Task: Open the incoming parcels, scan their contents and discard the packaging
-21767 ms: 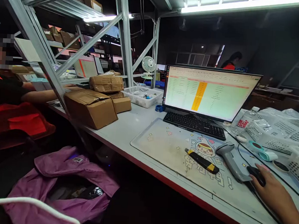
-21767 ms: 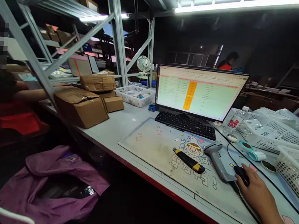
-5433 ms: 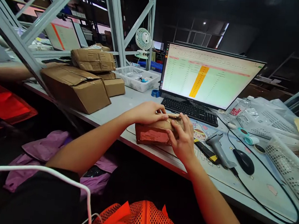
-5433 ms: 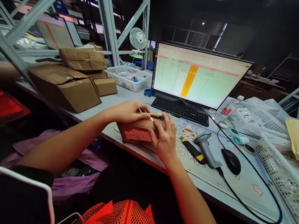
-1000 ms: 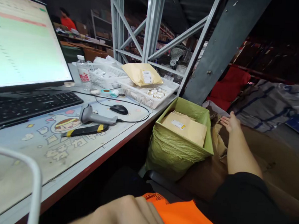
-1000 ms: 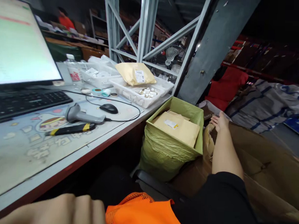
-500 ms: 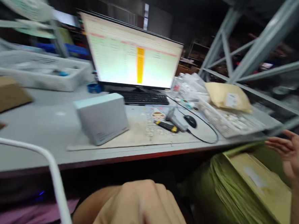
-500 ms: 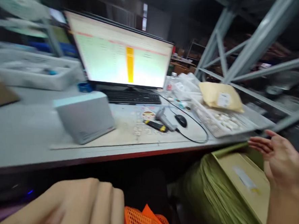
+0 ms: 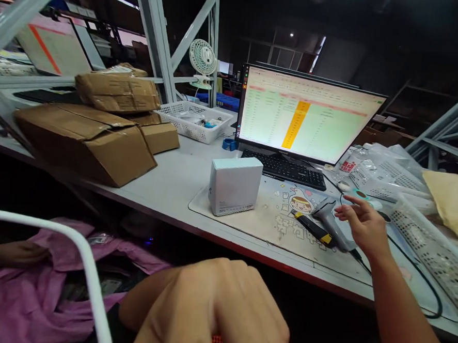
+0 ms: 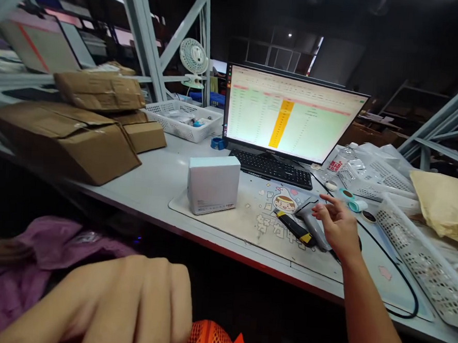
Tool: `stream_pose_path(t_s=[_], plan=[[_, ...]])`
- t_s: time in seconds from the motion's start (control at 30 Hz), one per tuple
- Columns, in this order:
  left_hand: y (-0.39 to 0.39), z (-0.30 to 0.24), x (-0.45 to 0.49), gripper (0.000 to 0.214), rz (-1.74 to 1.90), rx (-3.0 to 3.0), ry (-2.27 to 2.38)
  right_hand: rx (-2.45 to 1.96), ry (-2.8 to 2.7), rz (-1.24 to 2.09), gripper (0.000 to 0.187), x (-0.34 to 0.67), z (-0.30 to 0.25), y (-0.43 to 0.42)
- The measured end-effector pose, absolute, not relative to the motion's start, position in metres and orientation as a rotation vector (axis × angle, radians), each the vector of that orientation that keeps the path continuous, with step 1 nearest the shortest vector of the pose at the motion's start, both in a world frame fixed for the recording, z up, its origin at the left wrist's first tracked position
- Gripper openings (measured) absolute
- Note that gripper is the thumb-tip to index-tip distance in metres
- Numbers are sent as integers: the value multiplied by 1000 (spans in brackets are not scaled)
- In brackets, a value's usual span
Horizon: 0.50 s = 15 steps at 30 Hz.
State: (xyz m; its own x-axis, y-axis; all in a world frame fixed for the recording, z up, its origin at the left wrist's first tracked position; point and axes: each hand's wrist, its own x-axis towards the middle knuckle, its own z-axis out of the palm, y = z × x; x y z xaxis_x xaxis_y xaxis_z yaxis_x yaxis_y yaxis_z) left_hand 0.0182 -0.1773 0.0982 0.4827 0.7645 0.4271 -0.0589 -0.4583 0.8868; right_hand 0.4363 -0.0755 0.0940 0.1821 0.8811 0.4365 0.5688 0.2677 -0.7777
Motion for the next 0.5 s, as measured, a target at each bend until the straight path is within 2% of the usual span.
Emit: stream_pose_path(t_s=[0.1,0.2,0.27,0.33,0.43,0.5], plan=[[-179,108,14,60,1315,1785,490,-1620,-1588,147,55,448,80,-61],[-159,112,15,42,1752,1662,453,-1856,-1664,-77,60,466,65,-55],[-132,102,11,31,2114,1526,626,-1981,-1714,-147,64,476,55,-55],[-102,79,2,38,2291,1444,948,-2090,-1761,-166,69,482,46,-55],[-66,39,-13,82,1913,1482,1349,-2261,-1799,-99,78,477,37,-52],[-54,19,-17,95,1574,1478,1457,-2353,-1828,-47,79,467,34,-48]])
